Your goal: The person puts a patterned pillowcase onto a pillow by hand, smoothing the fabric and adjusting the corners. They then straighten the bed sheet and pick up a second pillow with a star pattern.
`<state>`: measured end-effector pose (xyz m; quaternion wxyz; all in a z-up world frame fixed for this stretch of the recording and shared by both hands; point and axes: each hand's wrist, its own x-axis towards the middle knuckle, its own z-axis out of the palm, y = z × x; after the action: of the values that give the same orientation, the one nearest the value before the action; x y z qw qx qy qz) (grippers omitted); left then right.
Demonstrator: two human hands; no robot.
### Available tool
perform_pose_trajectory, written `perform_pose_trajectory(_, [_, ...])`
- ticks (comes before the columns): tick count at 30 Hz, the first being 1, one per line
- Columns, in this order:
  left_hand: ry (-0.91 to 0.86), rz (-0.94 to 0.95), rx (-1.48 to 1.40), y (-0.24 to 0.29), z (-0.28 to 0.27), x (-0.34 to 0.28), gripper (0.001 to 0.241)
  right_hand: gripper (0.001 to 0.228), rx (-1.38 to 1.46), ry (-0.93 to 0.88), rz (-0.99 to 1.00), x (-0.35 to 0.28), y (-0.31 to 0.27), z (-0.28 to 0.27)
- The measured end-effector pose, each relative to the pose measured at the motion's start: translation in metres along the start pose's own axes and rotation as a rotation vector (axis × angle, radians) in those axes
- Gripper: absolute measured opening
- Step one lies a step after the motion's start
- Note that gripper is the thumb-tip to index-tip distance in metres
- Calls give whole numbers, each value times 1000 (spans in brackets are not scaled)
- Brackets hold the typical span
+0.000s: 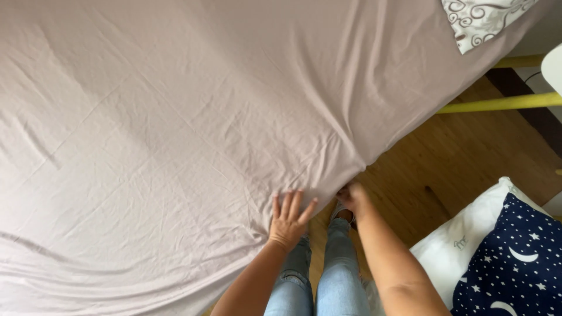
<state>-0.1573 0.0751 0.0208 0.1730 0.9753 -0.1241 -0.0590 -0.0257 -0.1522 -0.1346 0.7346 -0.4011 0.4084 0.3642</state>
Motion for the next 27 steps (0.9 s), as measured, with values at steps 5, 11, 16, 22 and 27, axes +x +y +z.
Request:
perform_pose_trajectory(5, [-44, -94, 285, 7, -16, 4, 88, 28, 91, 186, -275, 43, -75, -95])
perform_pose_trajectory(11, [-66, 95, 102, 40, 4, 21, 73, 78, 254, 109, -323, -59, -172, 45])
perform_pose_trajectory(16, [-259, -66, -274, 79, -4, 58, 35, 92, 195, -116, -402, -38, -171, 59])
perform_pose_trajectory(22, [-108, -1511, -2209, 103, 116, 79, 23, 79, 142, -124, -345, -23, -184, 62])
perform_pose_trajectory(27, [773, -1683, -2673, 86, 161, 109, 32, 76, 12, 40, -373, -55, -196, 103])
